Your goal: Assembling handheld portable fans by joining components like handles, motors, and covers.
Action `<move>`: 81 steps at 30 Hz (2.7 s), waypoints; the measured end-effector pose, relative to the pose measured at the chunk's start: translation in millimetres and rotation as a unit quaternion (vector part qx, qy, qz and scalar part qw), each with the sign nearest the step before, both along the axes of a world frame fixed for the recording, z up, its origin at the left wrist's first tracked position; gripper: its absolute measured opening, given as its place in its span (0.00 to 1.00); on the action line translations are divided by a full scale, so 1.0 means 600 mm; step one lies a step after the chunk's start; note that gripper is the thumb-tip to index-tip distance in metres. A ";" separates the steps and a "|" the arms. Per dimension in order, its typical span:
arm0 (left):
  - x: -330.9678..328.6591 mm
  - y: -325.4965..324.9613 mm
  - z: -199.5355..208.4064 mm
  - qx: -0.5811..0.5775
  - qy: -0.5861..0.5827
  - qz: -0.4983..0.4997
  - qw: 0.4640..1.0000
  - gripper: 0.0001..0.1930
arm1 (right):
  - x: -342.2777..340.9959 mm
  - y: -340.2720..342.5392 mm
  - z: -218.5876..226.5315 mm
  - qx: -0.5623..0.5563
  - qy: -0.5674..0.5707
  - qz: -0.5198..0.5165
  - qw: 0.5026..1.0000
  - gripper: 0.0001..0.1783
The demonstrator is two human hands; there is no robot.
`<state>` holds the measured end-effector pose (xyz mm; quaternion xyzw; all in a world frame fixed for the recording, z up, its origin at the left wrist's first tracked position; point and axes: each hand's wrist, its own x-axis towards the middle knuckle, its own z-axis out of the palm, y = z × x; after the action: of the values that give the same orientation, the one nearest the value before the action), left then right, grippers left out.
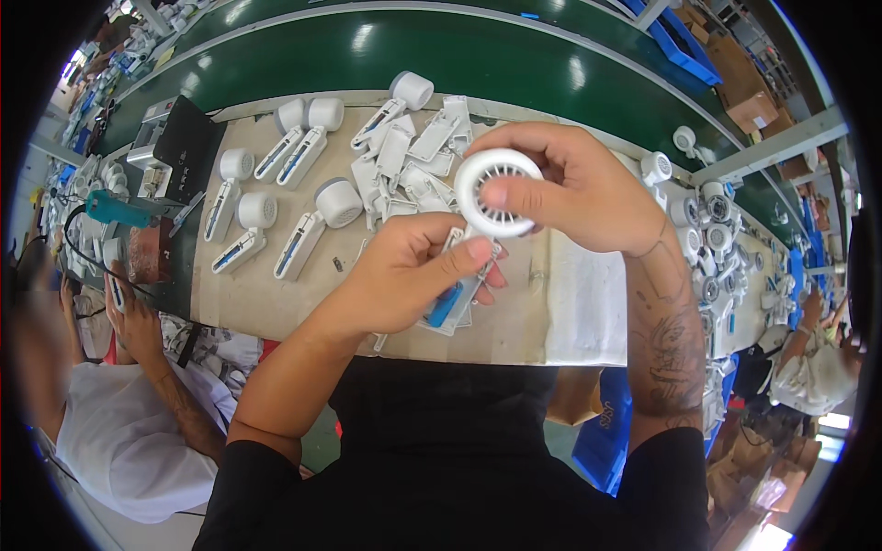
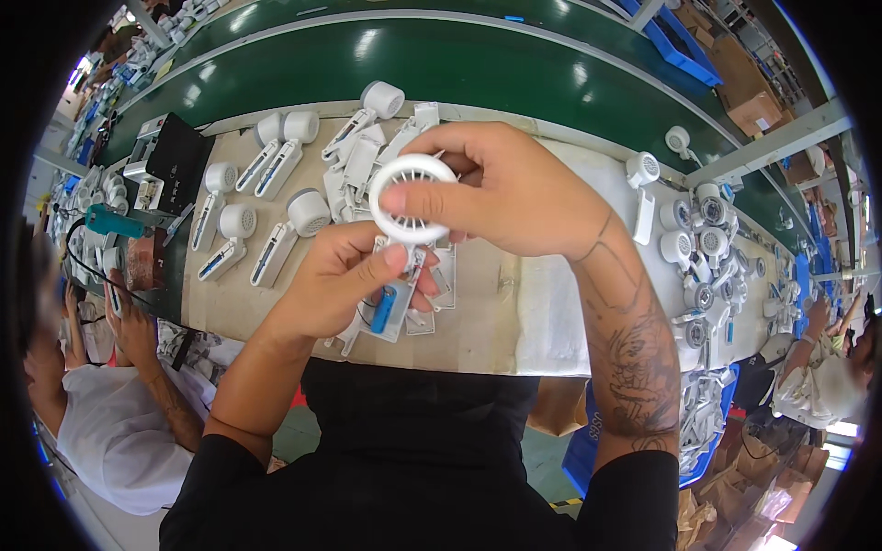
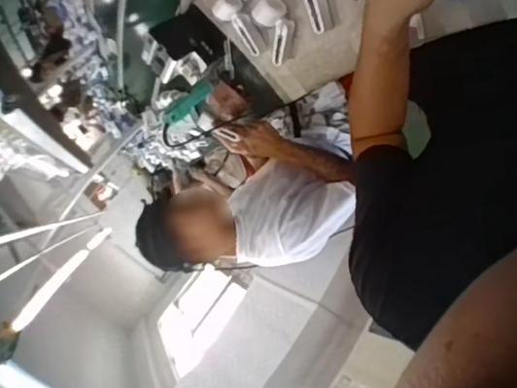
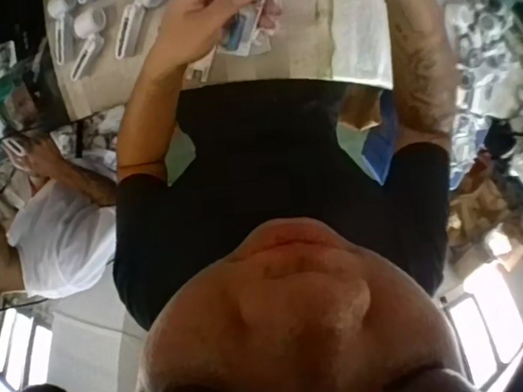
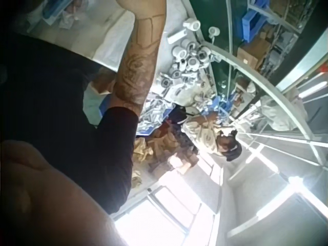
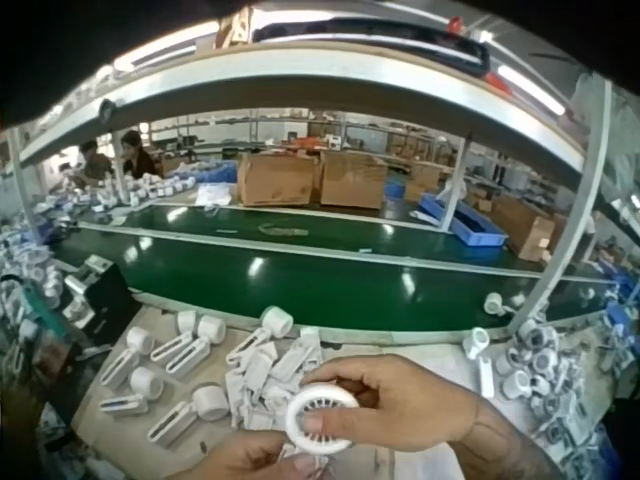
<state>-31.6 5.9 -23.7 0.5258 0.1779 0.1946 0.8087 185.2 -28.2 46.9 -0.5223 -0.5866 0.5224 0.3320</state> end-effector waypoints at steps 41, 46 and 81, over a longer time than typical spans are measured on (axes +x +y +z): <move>-0.052 0.024 -0.028 -0.126 -0.143 0.256 0.948 0.21 | -0.162 0.030 -0.107 0.417 -0.090 -0.298 0.854 0.07; -0.088 0.043 -0.046 -0.091 -0.087 0.313 0.941 0.23 | -0.114 0.054 -0.098 0.403 -0.168 -0.264 0.860 0.06; -0.077 0.029 -0.056 0.028 -0.122 0.289 0.949 0.26 | -0.184 0.030 -0.087 0.369 -0.082 -0.181 0.908 0.13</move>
<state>-77.9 23.4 -57.1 0.4466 0.2167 0.4871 0.7186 74.6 -10.0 -5.2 -0.5009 -0.6578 0.1545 0.5408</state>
